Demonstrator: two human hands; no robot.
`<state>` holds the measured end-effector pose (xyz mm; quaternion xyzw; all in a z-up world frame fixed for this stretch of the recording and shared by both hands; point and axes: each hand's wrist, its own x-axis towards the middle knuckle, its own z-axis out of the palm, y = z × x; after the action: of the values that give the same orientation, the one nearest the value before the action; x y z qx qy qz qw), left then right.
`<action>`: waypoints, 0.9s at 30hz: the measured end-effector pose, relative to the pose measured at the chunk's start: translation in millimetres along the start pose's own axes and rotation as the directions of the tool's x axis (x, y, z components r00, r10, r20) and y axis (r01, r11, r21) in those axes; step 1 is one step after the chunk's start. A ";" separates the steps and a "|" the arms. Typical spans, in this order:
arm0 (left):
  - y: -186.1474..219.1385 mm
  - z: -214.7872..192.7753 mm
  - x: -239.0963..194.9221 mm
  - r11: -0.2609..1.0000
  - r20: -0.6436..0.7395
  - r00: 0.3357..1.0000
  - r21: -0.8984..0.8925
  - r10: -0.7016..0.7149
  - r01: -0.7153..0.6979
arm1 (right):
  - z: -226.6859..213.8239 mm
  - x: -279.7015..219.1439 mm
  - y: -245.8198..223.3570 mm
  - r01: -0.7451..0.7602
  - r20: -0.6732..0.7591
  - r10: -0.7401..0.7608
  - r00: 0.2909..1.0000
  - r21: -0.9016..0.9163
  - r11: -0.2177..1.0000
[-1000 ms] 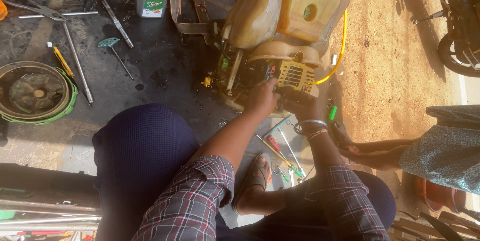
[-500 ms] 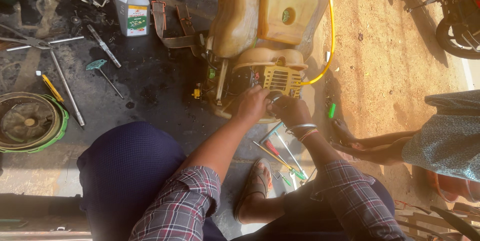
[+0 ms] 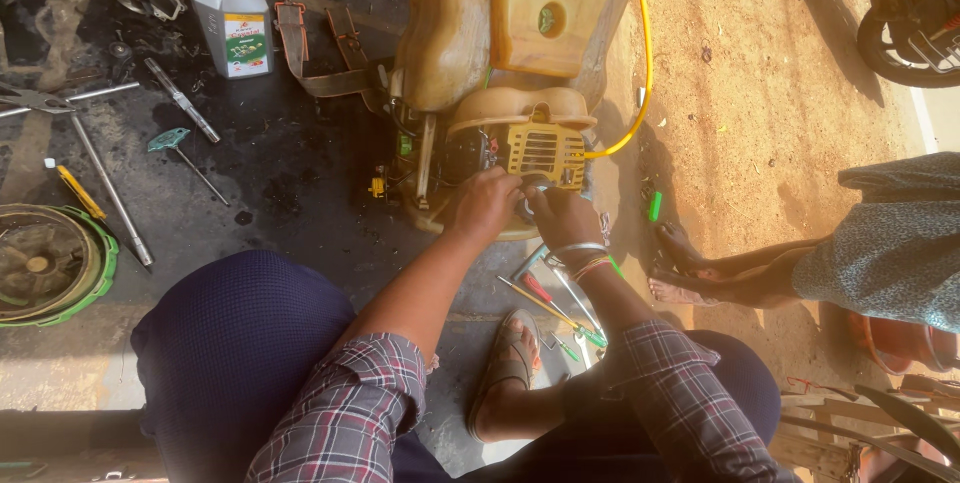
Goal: The person repairs a small engine by hand, connecting wires and adjusting components on the unit.
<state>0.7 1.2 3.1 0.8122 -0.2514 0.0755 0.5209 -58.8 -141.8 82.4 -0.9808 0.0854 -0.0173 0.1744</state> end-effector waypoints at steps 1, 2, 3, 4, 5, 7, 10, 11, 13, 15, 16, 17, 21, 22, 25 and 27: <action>-1.0 -0.3 0.0 1.000 0.003 1.000 0.009 -0.012 0.012 | 2.3 2.0 2.7 -0.074 0.028 0.072 0.997 0.085 0.994; -1.8 0.2 -0.3 1.000 0.004 1.000 0.008 -0.013 0.013 | 4.6 2.4 3.5 -0.148 0.064 0.140 0.988 0.165 0.975; -2.9 0.7 -0.3 1.000 0.003 1.000 0.015 -0.018 0.018 | 8.1 1.1 2.0 -0.150 0.066 0.141 0.988 0.164 0.975; -2.9 2.5 0.9 1.000 -0.001 1.000 0.019 -0.022 0.022 | 9.6 0.3 0.2 -0.211 0.066 0.201 0.977 0.261 0.942; -3.2 3.5 1.5 1.000 -0.002 1.000 0.015 -0.022 0.022 | 10.0 -0.5 -2.1 -0.268 0.073 0.260 0.963 0.356 0.895; -5.1 2.0 2.9 1.000 0.016 1.000 0.018 -0.002 0.001 | 9.6 -1.0 -8.9 -0.306 0.103 0.290 0.951 0.406 0.861; -4.8 -0.2 3.3 1.000 0.036 0.999 0.001 -0.028 0.028 | 7.1 2.0 -17.1 -0.320 0.104 0.306 0.946 0.447 0.836; -4.5 -0.7 3.1 1.000 0.043 0.999 0.001 -0.027 0.027 | 6.2 1.5 -17.9 -0.293 0.071 0.292 0.954 0.433 0.853; -3.7 -2.0 5.0 1.000 0.037 0.999 -0.012 -0.017 0.018 | 2.7 -7.8 -16.8 0.098 -0.115 -0.079 0.990 0.168 0.981; -3.0 -6.6 3.8 1.000 0.040 0.999 -0.007 -0.014 0.014 | -1.0 -12.9 -18.1 0.449 -0.169 -0.473 0.865 -0.162 0.879; -2.5 -9.0 3.8 1.000 0.036 0.999 -0.001 -0.015 0.015 | -3.0 -14.0 -19.0 0.464 -0.148 -0.478 0.866 -0.117 0.878; -1.2 -10.4 4.5 1.000 0.040 0.999 0.000 -0.012 0.012 | -3.8 -14.5 -20.4 0.478 -0.127 -0.483 0.866 -0.072 0.875; 4.0 -13.7 4.5 0.999 0.059 0.998 -0.005 -0.032 0.032 | 10.0 -15.2 -25.3 0.190 -0.182 -0.160 0.970 0.158 0.969; 4.9 -14.4 4.8 0.999 0.072 0.997 -0.015 -0.031 0.032 | 13.8 -14.0 -24.7 0.201 -0.216 -0.160 0.963 0.186 0.962; 5.5 -16.5 7.4 1.000 0.111 0.993 -0.001 -0.029 0.030 | 27.4 -17.3 -27.7 0.183 -0.313 -0.100 0.945 0.248 0.951; 3.1 -19.3 11.8 1.000 0.112 0.994 -0.008 0.014 -0.014 | 32.5 -25.0 -28.8 0.154 -0.370 -0.038 0.928 0.290 0.944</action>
<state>12.1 13.4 18.7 0.8115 -0.2861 0.0327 0.5084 -76.7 -99.8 61.8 -0.9237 0.0632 -0.2183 0.3085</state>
